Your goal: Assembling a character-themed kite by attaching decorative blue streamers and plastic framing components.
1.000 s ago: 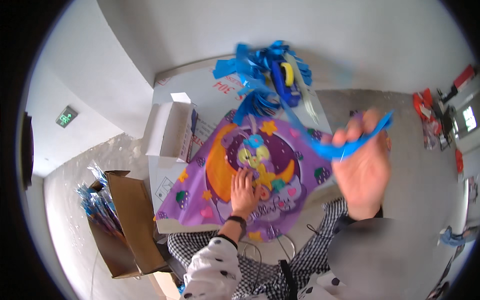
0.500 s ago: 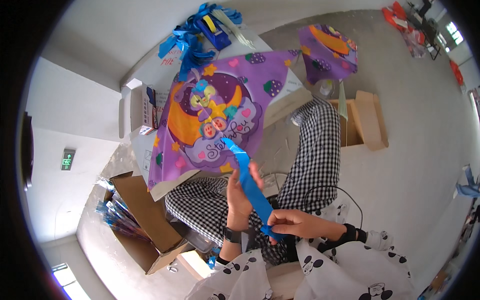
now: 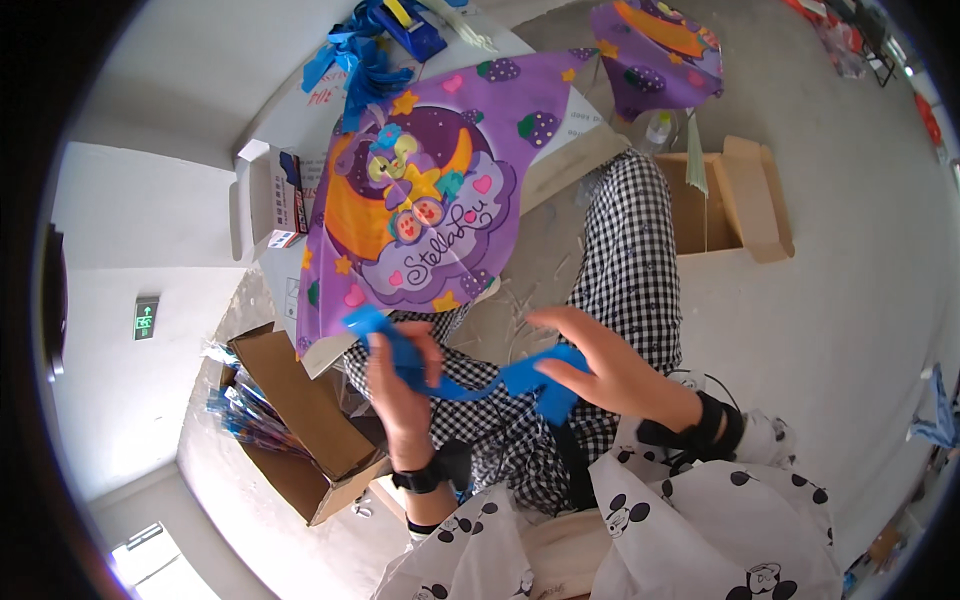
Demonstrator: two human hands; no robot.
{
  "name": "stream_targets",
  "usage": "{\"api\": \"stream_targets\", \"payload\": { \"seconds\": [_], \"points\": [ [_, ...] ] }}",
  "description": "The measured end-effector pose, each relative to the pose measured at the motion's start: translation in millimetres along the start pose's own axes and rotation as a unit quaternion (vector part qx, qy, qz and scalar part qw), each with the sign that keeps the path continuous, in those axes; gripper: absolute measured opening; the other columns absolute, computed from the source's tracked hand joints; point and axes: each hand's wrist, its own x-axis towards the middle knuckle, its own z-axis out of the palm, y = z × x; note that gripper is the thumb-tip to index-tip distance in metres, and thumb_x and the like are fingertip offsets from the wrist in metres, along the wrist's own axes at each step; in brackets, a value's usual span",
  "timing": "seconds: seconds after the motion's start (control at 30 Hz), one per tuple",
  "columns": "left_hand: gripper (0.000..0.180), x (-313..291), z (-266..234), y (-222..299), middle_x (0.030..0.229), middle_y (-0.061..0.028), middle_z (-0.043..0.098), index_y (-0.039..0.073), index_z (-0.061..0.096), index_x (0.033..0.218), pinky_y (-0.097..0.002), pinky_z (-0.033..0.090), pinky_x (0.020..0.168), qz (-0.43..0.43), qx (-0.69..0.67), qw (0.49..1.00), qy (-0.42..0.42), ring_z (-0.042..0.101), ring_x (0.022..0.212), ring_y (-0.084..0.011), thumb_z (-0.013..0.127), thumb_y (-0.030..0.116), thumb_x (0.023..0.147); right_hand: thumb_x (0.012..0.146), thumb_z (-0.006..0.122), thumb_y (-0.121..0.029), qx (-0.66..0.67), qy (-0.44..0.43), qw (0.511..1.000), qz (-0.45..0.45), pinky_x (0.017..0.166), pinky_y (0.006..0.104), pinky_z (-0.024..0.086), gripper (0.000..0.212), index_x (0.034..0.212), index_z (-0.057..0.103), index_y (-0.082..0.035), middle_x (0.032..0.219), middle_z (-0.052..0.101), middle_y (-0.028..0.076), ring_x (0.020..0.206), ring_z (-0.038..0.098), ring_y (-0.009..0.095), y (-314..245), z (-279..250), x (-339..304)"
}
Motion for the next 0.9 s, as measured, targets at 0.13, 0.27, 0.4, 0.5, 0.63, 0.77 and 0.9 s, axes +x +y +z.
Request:
{"api": "stream_targets", "payload": {
  "seconds": [0.13,0.27,0.4,0.5,0.63,0.77,0.9],
  "points": [
    [0.040,-12.3,39.5,-16.3,0.082,-0.0063,0.065,-0.002,0.064,0.101,-0.0229,0.042,0.059,-0.043,0.077,0.990,-0.110,0.052,0.064,-0.0086,0.039,0.029,0.105,0.084,0.074,-0.016,0.215,-0.037,0.970,0.106,0.094,0.0339,0.046,0.039,0.117,0.058,-0.003,0.113,0.061,0.008,0.106,0.059,0.018,-17.3,10.8,42.5],
    [0.027,-16.9,39.4,-36.0,0.087,-0.0052,0.065,-0.003,0.061,0.109,-0.0238,0.045,0.063,-0.064,0.059,0.984,-0.154,0.055,0.068,-0.0093,0.047,0.020,0.103,0.087,0.071,-0.016,0.264,0.015,0.961,0.077,0.048,0.0238,0.051,0.022,0.097,0.061,0.002,0.101,0.064,0.010,0.063,0.064,0.013,-8.5,22.9,50.4],
    [0.017,-22.3,47.8,-24.5,0.091,-0.0040,0.063,-0.006,0.059,0.108,-0.0224,0.046,0.067,-0.098,-0.017,0.994,-0.055,0.055,0.072,-0.0085,0.059,0.007,0.096,0.088,0.070,-0.016,0.315,0.062,0.935,0.151,0.050,0.0217,0.048,0.023,0.100,0.063,0.003,0.085,0.066,0.006,0.062,0.060,0.008,-9.4,17.5,50.6],
    [0.014,-26.7,38.5,-24.2,0.090,-0.0024,0.061,-0.006,0.062,0.103,-0.0194,0.043,0.067,-0.029,0.061,0.997,-0.042,0.053,0.074,-0.0068,0.061,0.006,0.095,0.088,0.070,-0.017,0.259,0.077,0.948,0.168,0.054,0.0193,0.046,0.022,0.100,0.066,0.002,0.082,0.067,0.004,0.064,0.058,0.006,-1.8,12.5,46.9],
    [0.010,-29.8,39.3,-25.0,0.087,-0.0007,0.061,-0.005,0.065,0.097,-0.0186,0.043,0.068,-0.058,0.051,0.997,-0.022,0.052,0.075,-0.0051,0.066,0.003,0.091,0.091,0.068,-0.016,0.307,0.094,0.933,0.165,0.057,0.0180,0.044,0.021,0.102,0.068,0.002,0.080,0.066,0.002,0.069,0.057,0.004,-10.1,14.6,44.0],
    [0.008,-30.5,46.7,-24.9,0.084,-0.0002,0.062,-0.004,0.066,0.093,-0.0187,0.044,0.070,-0.079,-0.016,0.997,0.006,0.054,0.075,-0.0051,0.069,0.002,0.088,0.093,0.066,-0.015,0.367,0.141,0.906,0.158,0.059,0.0180,0.045,0.021,0.103,0.067,0.003,0.083,0.066,0.001,0.073,0.058,0.004,-13.6,23.4,38.5],
    [0.005,-30.0,48.2,-28.9,0.084,-0.0006,0.064,-0.002,0.067,0.089,-0.0189,0.045,0.071,-0.059,-0.080,0.995,0.019,0.057,0.077,-0.0058,0.070,0.001,0.087,0.092,0.065,-0.010,0.383,0.152,0.893,0.183,0.075,0.0221,0.050,0.022,0.110,0.065,0.003,0.092,0.068,0.005,0.086,0.063,0.009,-9.1,25.1,36.1]
  ]
}}
